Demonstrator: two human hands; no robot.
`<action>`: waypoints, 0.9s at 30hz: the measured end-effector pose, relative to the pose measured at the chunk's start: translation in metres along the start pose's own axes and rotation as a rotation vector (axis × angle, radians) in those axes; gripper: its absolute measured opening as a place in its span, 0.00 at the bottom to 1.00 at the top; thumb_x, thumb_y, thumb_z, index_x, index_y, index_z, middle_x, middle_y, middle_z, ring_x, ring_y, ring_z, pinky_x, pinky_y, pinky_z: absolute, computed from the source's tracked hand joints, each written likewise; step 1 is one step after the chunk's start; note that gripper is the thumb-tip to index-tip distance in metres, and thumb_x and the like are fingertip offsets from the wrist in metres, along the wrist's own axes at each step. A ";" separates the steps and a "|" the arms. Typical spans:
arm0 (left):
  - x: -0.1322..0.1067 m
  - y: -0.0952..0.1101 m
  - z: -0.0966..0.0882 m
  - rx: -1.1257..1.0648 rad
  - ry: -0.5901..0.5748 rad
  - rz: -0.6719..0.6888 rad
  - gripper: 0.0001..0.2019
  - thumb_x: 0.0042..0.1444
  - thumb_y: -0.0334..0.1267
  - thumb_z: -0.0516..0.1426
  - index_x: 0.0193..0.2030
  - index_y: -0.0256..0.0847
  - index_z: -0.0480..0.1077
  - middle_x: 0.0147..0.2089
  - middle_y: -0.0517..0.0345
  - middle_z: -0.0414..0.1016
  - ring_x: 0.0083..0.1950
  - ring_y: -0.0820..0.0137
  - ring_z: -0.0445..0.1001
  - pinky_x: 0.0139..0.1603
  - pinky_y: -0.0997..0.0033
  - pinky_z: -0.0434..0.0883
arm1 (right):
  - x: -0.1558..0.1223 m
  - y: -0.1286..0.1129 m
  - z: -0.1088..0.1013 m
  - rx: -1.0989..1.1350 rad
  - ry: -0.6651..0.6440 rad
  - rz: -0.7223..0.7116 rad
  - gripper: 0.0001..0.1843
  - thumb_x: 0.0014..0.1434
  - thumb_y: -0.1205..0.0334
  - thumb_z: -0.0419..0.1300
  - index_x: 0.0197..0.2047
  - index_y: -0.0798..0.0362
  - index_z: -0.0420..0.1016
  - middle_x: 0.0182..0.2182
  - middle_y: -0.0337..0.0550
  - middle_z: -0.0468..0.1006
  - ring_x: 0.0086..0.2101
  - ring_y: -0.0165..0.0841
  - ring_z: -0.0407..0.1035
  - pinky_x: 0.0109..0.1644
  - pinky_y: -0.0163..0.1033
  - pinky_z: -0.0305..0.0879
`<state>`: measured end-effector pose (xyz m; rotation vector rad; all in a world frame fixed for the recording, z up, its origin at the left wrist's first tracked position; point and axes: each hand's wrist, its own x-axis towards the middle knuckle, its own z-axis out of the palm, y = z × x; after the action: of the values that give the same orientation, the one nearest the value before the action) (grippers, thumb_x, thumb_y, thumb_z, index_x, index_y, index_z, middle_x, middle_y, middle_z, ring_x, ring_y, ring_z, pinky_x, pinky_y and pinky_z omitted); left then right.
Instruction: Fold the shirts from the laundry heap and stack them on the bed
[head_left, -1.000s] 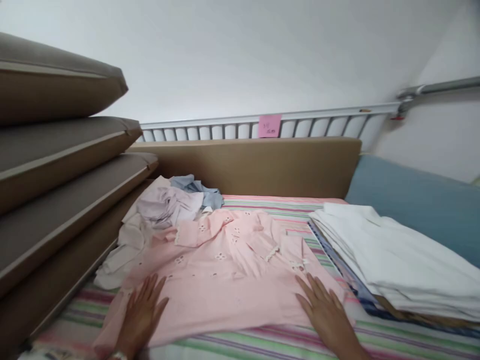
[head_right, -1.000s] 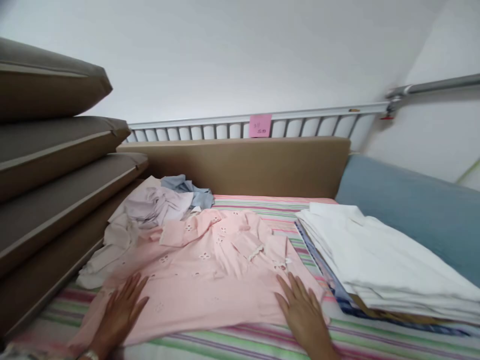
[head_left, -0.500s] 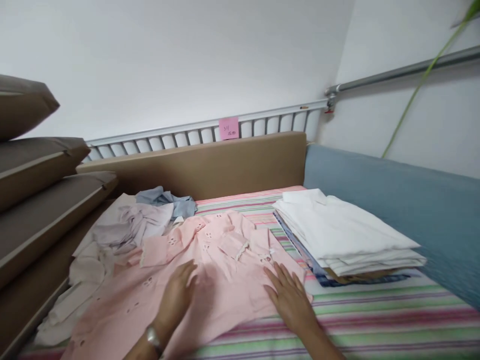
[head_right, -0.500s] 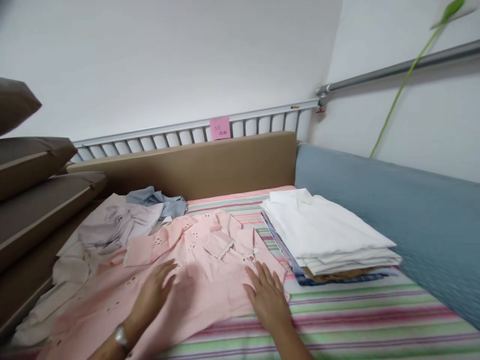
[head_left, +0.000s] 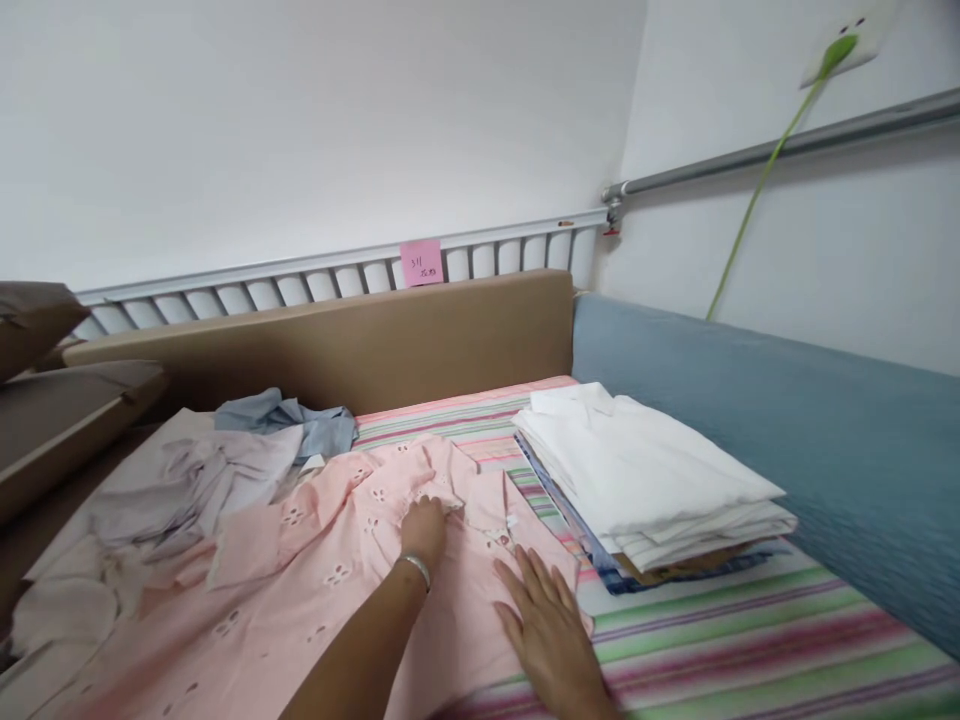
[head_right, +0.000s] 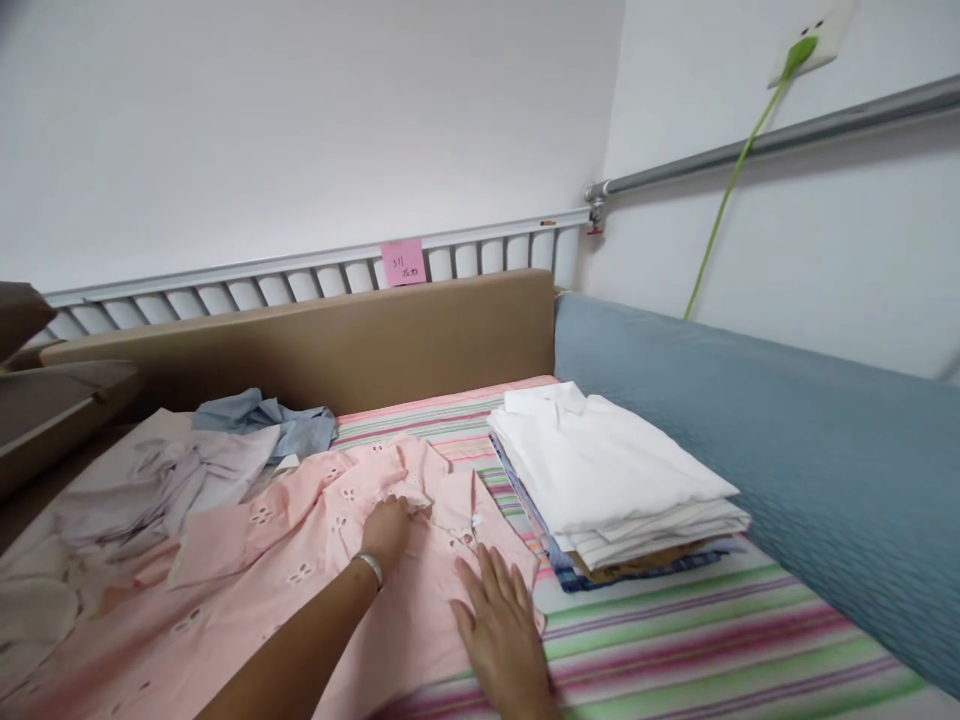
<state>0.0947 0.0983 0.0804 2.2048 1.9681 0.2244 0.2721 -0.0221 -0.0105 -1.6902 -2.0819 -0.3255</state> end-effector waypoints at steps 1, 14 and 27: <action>0.002 -0.004 -0.003 -0.024 -0.002 0.002 0.15 0.60 0.34 0.45 0.43 0.30 0.70 0.43 0.37 0.73 0.46 0.59 0.72 0.43 0.63 0.66 | 0.000 0.000 0.001 -0.004 -0.001 -0.001 0.27 0.62 0.48 0.47 0.64 0.40 0.54 0.63 0.42 0.57 0.61 0.43 0.52 0.60 0.56 0.53; -0.067 -0.132 -0.204 -0.387 0.227 0.149 0.15 0.47 0.25 0.47 0.37 0.35 0.72 0.36 0.56 0.76 0.39 0.70 0.73 0.42 0.72 0.68 | 0.000 0.003 0.006 -0.001 -0.068 -0.011 0.27 0.59 0.49 0.46 0.61 0.44 0.62 0.62 0.46 0.59 0.61 0.44 0.52 0.61 0.57 0.51; -0.250 -0.324 -0.122 -0.444 0.384 -0.182 0.17 0.39 0.23 0.47 0.29 0.39 0.76 0.53 0.50 0.72 0.53 0.65 0.69 0.57 0.63 0.63 | 0.002 0.009 -0.007 -0.104 -0.310 -0.091 0.21 0.54 0.61 0.48 0.49 0.48 0.73 0.59 0.44 0.65 0.61 0.47 0.50 0.61 0.59 0.48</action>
<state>-0.2746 -0.1106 0.1255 1.7834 2.0281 1.0140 0.2816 -0.0215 -0.0038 -1.8052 -2.4073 -0.2129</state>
